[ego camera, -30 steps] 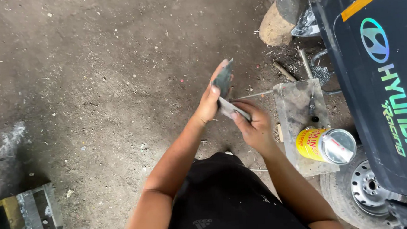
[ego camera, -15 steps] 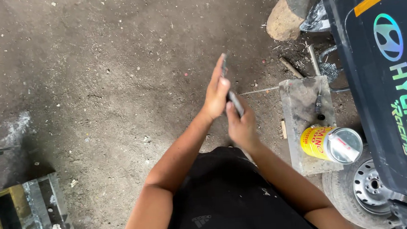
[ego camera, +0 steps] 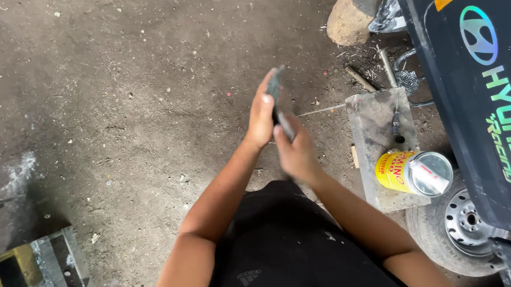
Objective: The person applies a white body filler to a vehicle's fender using a metal scraper. They spread the material over the surface and then clean the excess filler from the tool by scraping it against a can.
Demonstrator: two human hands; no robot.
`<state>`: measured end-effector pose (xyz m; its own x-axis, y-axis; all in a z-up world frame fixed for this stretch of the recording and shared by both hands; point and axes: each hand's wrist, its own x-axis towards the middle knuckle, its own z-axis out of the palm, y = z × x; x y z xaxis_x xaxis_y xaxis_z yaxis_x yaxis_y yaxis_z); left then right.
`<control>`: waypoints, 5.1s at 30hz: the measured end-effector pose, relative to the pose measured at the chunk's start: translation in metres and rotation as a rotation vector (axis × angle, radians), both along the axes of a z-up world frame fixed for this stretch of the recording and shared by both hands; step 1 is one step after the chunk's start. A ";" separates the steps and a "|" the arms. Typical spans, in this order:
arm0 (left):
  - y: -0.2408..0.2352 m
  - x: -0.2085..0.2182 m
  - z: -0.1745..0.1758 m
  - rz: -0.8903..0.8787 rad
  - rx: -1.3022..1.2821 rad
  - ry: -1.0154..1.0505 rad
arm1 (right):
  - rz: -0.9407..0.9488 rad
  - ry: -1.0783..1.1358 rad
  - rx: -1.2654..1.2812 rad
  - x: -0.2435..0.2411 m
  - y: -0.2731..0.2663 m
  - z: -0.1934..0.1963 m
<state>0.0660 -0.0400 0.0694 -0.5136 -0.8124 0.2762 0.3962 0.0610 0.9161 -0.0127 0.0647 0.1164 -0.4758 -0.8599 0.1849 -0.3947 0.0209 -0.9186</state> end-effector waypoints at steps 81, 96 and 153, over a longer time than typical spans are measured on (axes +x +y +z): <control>0.020 -0.009 -0.005 -0.235 0.053 -0.099 | -0.254 -0.368 0.130 -0.023 0.017 -0.033; 0.021 -0.017 -0.025 -0.171 0.248 -0.161 | -0.063 -0.119 0.139 -0.015 0.037 -0.044; 0.004 0.008 0.001 -0.276 -0.274 -0.429 | 0.255 0.607 -0.027 -0.040 0.029 0.022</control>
